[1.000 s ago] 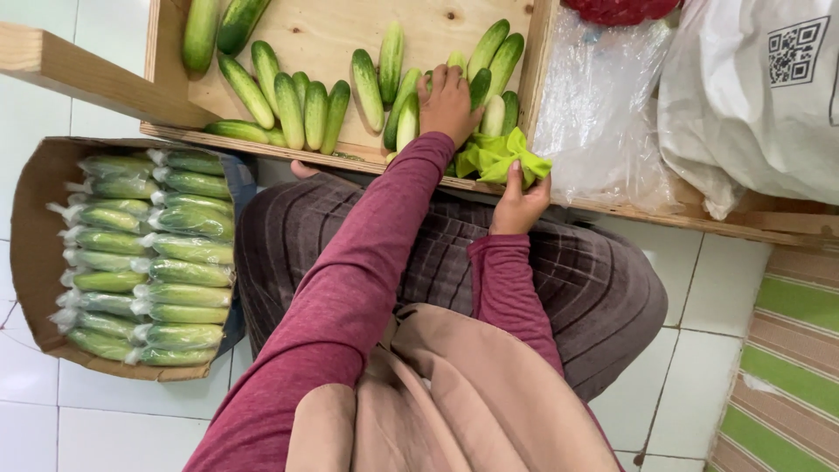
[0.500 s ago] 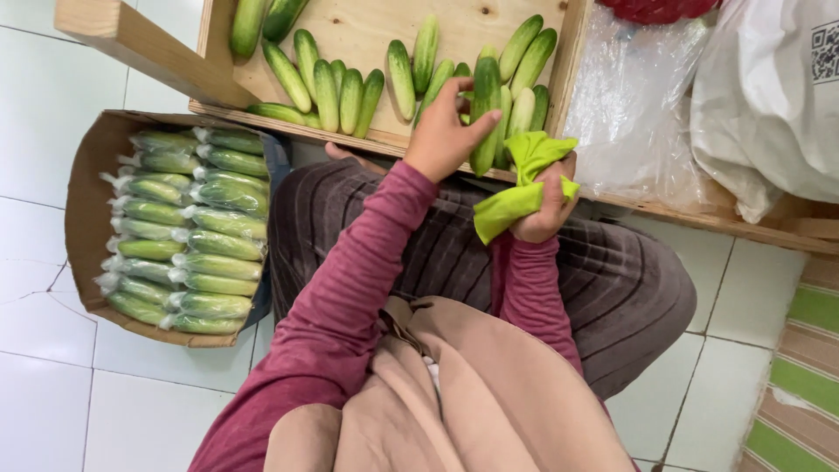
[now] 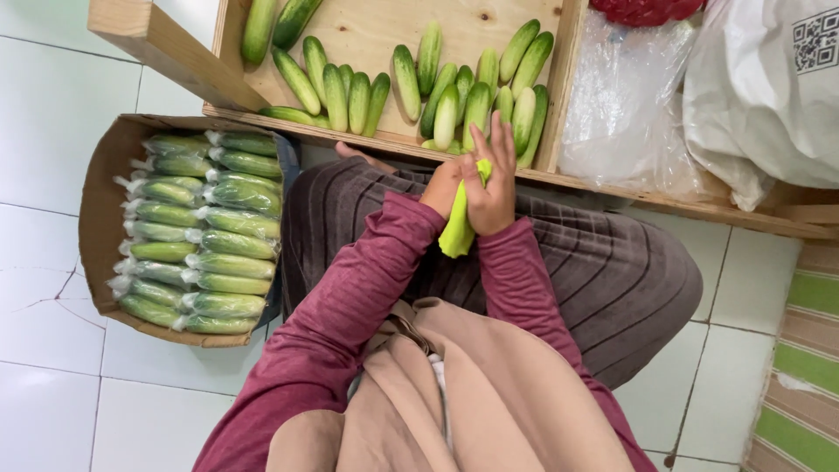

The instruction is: The person sits on the floor and wipes cucumbers with a green cloth. They then place each cucumber into a clear plastic bag, seal it, and place it into a cardboard box. The process is repeated for multiple cucumbers.

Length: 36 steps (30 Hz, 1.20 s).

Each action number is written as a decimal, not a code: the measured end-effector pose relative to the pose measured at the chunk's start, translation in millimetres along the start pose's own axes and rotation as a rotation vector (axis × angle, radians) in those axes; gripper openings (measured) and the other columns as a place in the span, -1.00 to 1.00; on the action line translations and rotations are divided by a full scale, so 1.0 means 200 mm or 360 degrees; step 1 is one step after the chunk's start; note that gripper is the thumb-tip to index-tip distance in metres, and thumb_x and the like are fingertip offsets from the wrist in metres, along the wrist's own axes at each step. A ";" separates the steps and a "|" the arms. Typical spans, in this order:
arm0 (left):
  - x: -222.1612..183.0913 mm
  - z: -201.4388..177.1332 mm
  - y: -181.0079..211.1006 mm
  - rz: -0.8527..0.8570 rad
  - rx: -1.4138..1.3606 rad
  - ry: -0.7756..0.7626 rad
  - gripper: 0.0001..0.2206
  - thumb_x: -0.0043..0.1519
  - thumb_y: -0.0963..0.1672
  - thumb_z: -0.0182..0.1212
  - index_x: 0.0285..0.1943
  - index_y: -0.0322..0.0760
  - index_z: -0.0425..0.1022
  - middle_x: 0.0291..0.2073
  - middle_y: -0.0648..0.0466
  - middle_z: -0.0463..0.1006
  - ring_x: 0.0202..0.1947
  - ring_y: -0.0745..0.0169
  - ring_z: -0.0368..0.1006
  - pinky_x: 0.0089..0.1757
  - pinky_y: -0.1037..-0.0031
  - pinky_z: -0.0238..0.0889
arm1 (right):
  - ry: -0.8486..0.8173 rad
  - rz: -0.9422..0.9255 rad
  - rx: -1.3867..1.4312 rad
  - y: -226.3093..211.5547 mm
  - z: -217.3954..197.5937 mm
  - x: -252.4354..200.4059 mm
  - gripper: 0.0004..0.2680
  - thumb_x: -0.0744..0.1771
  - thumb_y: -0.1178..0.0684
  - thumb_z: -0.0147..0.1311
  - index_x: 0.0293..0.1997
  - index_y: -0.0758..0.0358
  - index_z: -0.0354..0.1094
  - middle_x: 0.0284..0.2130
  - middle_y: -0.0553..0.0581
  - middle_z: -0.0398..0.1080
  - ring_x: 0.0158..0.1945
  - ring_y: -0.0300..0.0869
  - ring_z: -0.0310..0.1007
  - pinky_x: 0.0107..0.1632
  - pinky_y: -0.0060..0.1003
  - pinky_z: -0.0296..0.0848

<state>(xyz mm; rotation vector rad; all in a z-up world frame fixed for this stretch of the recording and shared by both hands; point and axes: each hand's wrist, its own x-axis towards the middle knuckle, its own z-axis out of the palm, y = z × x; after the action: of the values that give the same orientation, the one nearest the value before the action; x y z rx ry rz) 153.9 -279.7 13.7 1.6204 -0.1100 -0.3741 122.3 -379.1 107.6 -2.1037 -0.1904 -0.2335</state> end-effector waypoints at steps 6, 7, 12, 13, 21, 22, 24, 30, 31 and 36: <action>0.14 0.04 -0.30 0.0244 -0.0336 -0.0098 -0.70 0.38 -0.07 0.14 0.19 -0.30 0.56 0.08 -0.11 0.61 0.17 0.03 0.46 0.22 0.17 0.23 | 0.0114 0.0414 -0.0024 0.02 -0.08 0.13 -0.54 0.48 -0.26 -0.14 0.52 0.20 0.04 0.51 0.33 -0.16 0.53 0.26 -0.10 0.49 0.27 -0.07; 0.14 0.03 -0.31 0.0248 -0.0337 -0.0097 -0.70 0.38 -0.07 0.14 0.19 -0.30 0.56 0.08 -0.11 0.61 0.17 0.03 0.46 0.22 0.17 0.23 | 0.0114 0.0409 -0.0025 0.13 -0.06 0.13 -0.54 0.48 -0.26 -0.14 0.52 0.20 0.04 0.51 0.33 -0.16 0.53 0.26 -0.10 0.49 0.27 -0.07; 0.13 -0.02 -0.33 0.0281 -0.0461 0.0020 -0.68 0.42 -0.10 0.02 0.29 -0.34 0.42 0.06 -0.14 0.61 0.12 0.07 0.49 0.22 0.24 0.26 | 0.0802 0.0548 0.0837 0.40 0.01 0.14 -0.54 0.49 -0.33 -0.22 0.45 0.17 -0.17 0.25 0.38 0.27 0.18 0.10 0.57 0.17 -0.11 0.65; 0.13 -0.02 -0.34 0.0283 -0.0464 0.0022 -0.68 0.42 -0.10 0.02 0.29 -0.34 0.42 0.06 -0.14 0.61 0.12 0.07 0.49 0.22 0.24 0.26 | 0.0800 0.0547 0.0835 0.35 0.02 0.13 -0.54 0.49 -0.33 -0.22 0.45 0.17 -0.17 0.25 0.38 0.27 0.18 0.10 0.57 0.17 -0.11 0.65; 0.18 -0.04 -0.44 0.0320 -0.0646 0.0146 -0.63 0.48 -0.15 -0.15 0.45 -0.41 0.21 0.03 -0.18 0.62 0.05 0.14 0.53 0.21 0.35 0.31 | 0.0155 0.0600 0.0076 -0.02 0.17 -0.10 -0.47 0.46 -0.18 -0.08 0.52 0.40 -0.12 0.35 0.61 0.11 0.42 0.30 0.12 0.45 0.16 0.12; 0.27 -0.02 -0.61 0.0321 -0.0644 0.0146 -0.63 0.48 -0.15 -0.15 0.45 -0.41 0.21 0.03 -0.18 0.62 0.05 0.14 0.53 0.21 0.35 0.31 | 0.0156 0.0599 0.0078 -0.01 0.17 -0.09 -0.47 0.46 -0.18 -0.08 0.52 0.40 -0.12 0.35 0.61 0.11 0.42 0.30 0.12 0.45 0.16 0.12; 0.43 0.03 -0.95 0.0183 -0.1110 0.0332 -0.70 0.44 -0.09 0.10 0.32 -0.23 0.31 -0.12 -0.12 0.68 -0.19 0.19 0.64 -0.04 0.35 0.50 | 0.0247 0.0233 -0.0070 -0.01 0.18 -0.10 -0.55 0.47 -0.03 -0.03 0.52 0.37 -0.04 0.42 0.54 0.00 0.45 0.33 0.04 0.44 0.16 0.12; 0.48 0.25 -0.89 0.0152 -0.1576 -0.0044 -0.79 0.43 -0.12 0.04 0.12 -0.35 0.45 -0.22 -0.17 0.67 -0.25 0.14 0.62 -0.18 0.32 0.53 | 0.0168 0.0162 -0.0208 0.07 0.06 0.05 -0.53 0.41 0.12 0.12 0.49 0.41 0.00 0.41 0.51 -0.06 0.47 0.37 -0.04 0.48 0.18 0.03; 0.46 0.23 -0.84 0.0155 -0.1576 -0.0044 -0.79 0.43 -0.12 0.04 0.12 -0.35 0.45 -0.22 -0.17 0.67 -0.25 0.14 0.62 -0.18 0.32 0.53 | 0.0168 0.0159 -0.0207 0.11 0.05 0.08 -0.53 0.41 0.12 0.12 0.49 0.41 0.00 0.41 0.51 -0.06 0.47 0.37 -0.04 0.48 0.18 0.03; 0.34 0.19 -0.59 0.0327 -0.1186 -0.0071 -0.71 0.28 -0.12 0.28 0.16 -0.27 0.48 -0.15 -0.04 0.65 -0.13 0.25 0.58 -0.08 0.37 0.50 | 0.0276 0.0667 -0.0221 0.19 -0.03 0.19 -0.77 0.36 0.09 0.18 0.16 0.00 0.46 -0.14 0.13 0.40 -0.02 -0.01 0.53 0.04 -0.17 0.50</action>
<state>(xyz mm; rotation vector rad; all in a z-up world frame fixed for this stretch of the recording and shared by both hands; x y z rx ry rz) 189.1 -324.4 -116.2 0.8561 -0.1479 -0.2481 167.2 -402.1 89.2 -2.1907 0.3768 -0.1786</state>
